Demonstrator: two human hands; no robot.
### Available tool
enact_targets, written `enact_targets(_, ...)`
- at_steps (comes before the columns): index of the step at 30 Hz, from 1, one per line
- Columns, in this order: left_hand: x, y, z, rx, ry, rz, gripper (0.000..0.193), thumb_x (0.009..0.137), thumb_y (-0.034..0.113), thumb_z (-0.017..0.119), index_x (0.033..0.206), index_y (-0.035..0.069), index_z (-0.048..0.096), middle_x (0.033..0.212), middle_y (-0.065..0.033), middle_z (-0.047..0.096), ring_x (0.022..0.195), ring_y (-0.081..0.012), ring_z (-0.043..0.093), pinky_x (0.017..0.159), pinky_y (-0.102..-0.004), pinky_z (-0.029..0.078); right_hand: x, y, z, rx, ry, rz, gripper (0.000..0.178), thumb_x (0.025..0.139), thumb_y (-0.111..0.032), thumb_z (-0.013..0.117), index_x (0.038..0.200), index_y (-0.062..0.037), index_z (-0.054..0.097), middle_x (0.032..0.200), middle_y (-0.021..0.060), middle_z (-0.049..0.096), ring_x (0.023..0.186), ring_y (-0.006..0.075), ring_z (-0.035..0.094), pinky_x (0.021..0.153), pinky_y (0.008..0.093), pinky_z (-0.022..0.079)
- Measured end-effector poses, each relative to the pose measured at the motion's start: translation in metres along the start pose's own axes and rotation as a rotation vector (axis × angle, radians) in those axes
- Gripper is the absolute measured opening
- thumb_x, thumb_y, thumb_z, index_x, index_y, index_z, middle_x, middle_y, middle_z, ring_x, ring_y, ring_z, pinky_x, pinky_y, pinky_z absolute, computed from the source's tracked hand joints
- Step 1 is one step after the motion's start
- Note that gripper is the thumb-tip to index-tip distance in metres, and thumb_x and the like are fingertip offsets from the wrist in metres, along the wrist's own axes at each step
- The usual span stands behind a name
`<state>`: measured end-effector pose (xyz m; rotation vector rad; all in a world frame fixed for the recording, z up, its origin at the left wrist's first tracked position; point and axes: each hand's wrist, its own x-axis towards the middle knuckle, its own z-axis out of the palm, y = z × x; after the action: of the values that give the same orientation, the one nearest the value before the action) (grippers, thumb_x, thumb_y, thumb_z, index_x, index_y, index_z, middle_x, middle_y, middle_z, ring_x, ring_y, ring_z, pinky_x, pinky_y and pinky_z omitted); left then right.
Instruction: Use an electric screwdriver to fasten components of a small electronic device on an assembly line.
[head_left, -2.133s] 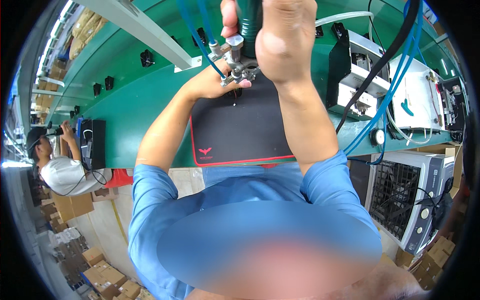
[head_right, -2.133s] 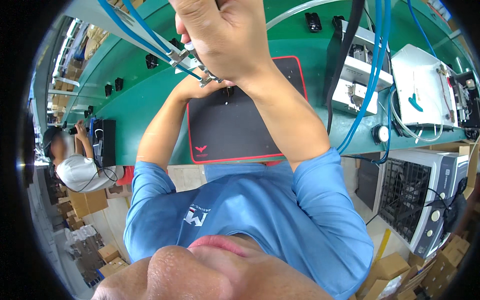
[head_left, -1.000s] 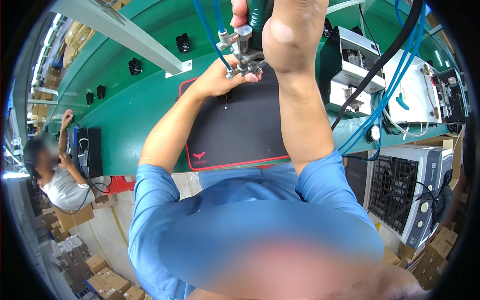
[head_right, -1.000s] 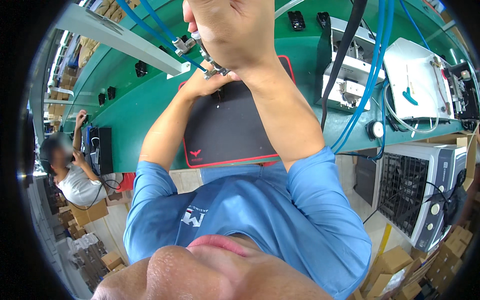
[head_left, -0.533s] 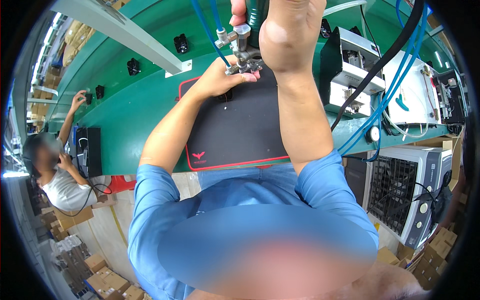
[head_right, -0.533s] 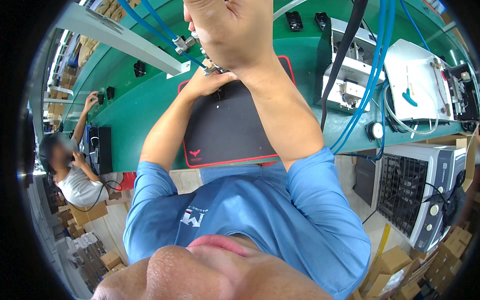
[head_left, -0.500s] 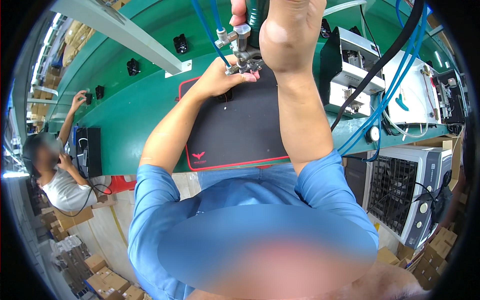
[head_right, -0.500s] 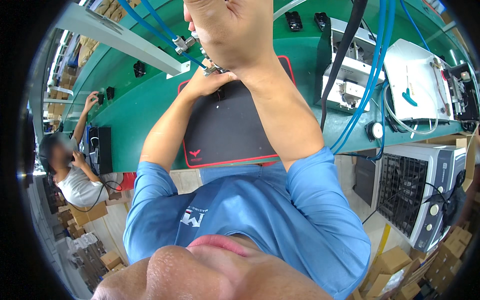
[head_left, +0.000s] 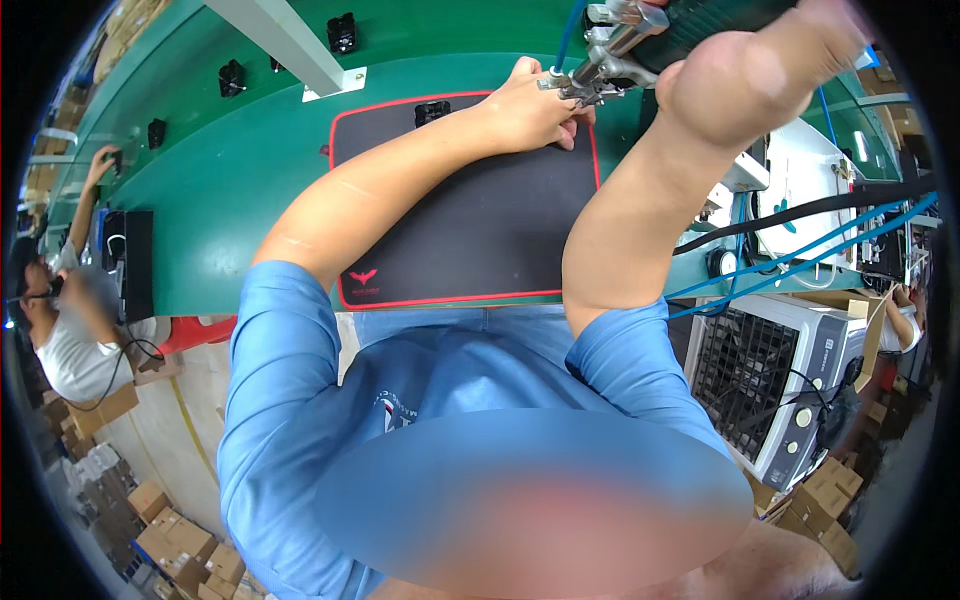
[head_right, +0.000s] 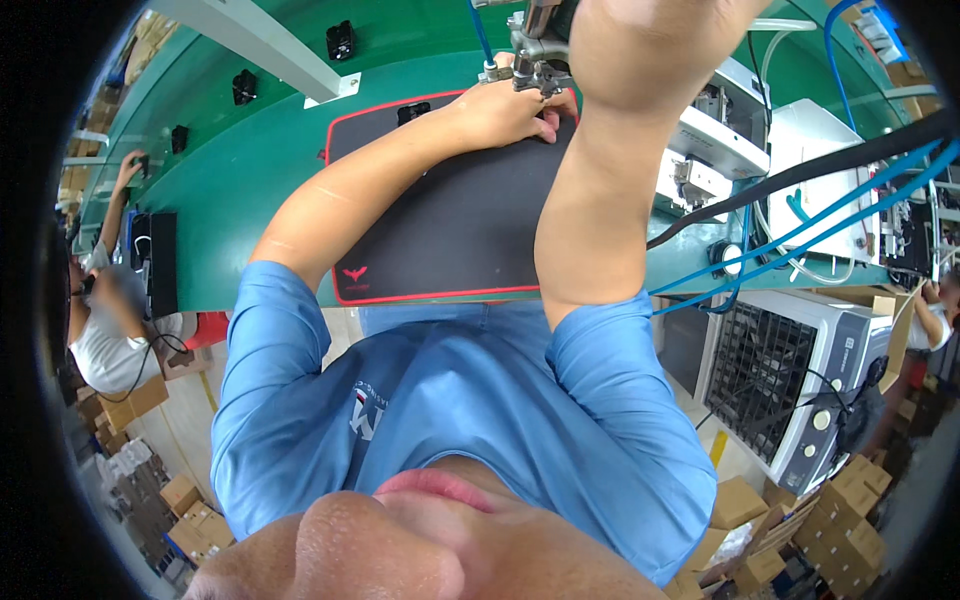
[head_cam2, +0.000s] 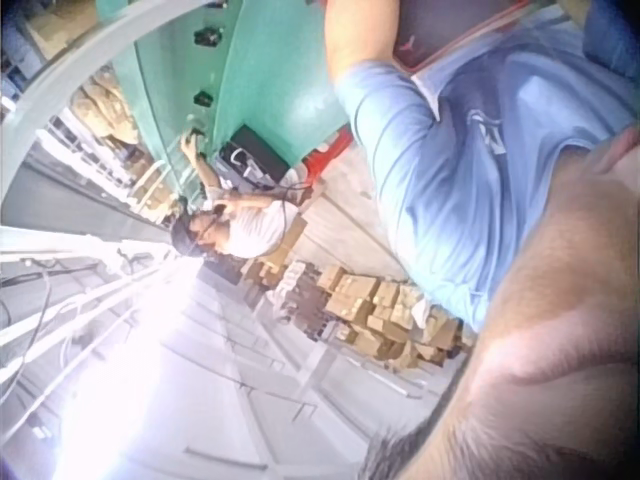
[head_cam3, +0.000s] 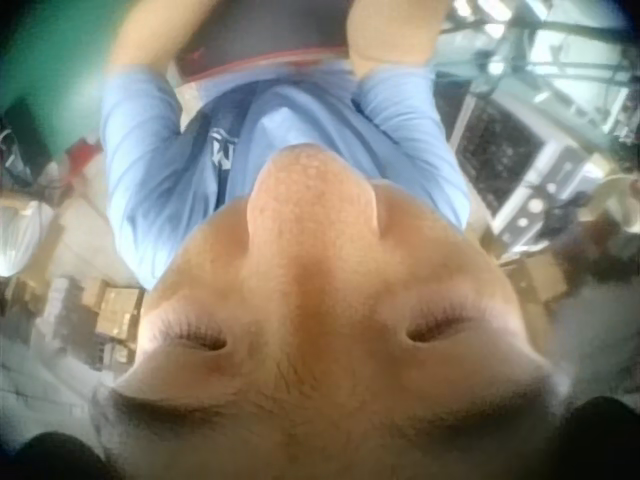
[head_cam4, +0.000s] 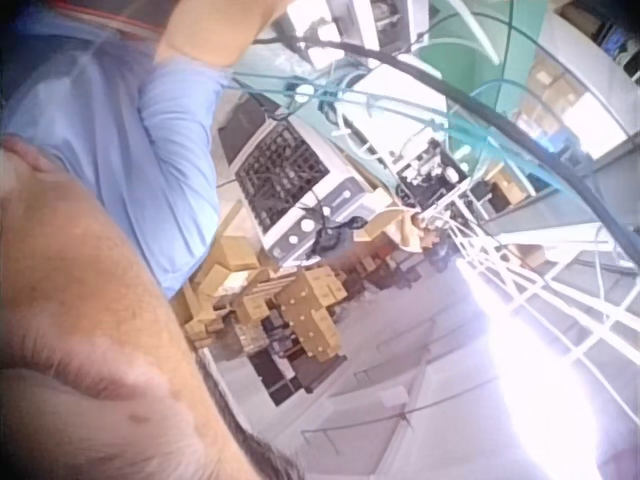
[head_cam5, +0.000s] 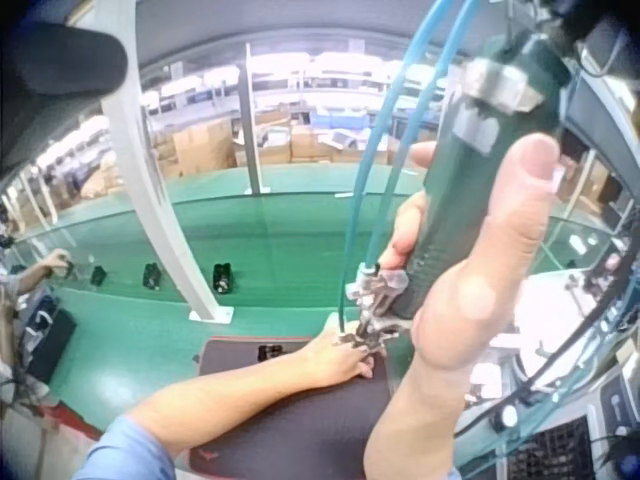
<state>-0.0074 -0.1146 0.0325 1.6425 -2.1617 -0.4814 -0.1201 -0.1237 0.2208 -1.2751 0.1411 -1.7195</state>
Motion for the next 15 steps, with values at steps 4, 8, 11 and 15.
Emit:
enact_targets(4,-0.019,-0.013,-0.004,-0.019,0.116,0.002,0.041,0.084,0.023,0.081,0.123,0.015,0.069,0.103,-0.0043,0.074,0.104,-0.0224,0.065,0.103,-0.0429,0.034,0.001,0.001,0.001,0.054,-0.076,0.054,0.075,0.101,-0.072,0.041,0.108,-0.0004,0.062,0.092,0.0097,0.061,0.061,0.0133,0.055,0.053,0.0279,0.045)
enact_targets(8,-0.070,-0.013,-0.045,-0.016,0.396,0.108,0.042,0.080,0.023,0.087,0.117,0.009,0.071,0.110,-0.0070,0.073,0.107,-0.0292,0.064,0.099,-0.0407,0.043,-0.001,-0.003,0.006,0.098,-0.074,0.091,0.077,0.099,-0.074,0.041,0.105,0.0001,0.062,0.092,0.0107,0.062,0.057,0.0140,0.054,0.049,0.0291,0.044)
enact_targets(11,-0.121,-0.006,-0.059,-0.098,0.429,-0.042,0.029,0.087,0.013,0.081,0.113,0.005,0.073,0.098,-0.0055,0.071,0.095,-0.0217,0.063,0.091,-0.0350,0.047,-0.010,0.005,0.015,0.132,-0.036,0.025,0.078,0.100,-0.074,0.039,0.103,0.0010,0.062,0.089,0.0117,0.062,0.055,0.0149,0.054,0.048,0.0283,0.045)
enact_targets(15,-0.150,-0.029,-0.036,-0.197,0.586,-0.296,0.021,0.092,0.012,0.073,0.112,0.009,0.075,0.090,0.0013,0.071,0.093,-0.0175,0.064,0.096,-0.0338,0.040,-0.014,-0.002,0.028,0.038,-0.147,0.109,0.078,0.102,-0.072,0.034,0.105,0.0016,0.061,0.093,0.0124,0.062,0.058,0.0154,0.056,0.049,0.0291,0.047)
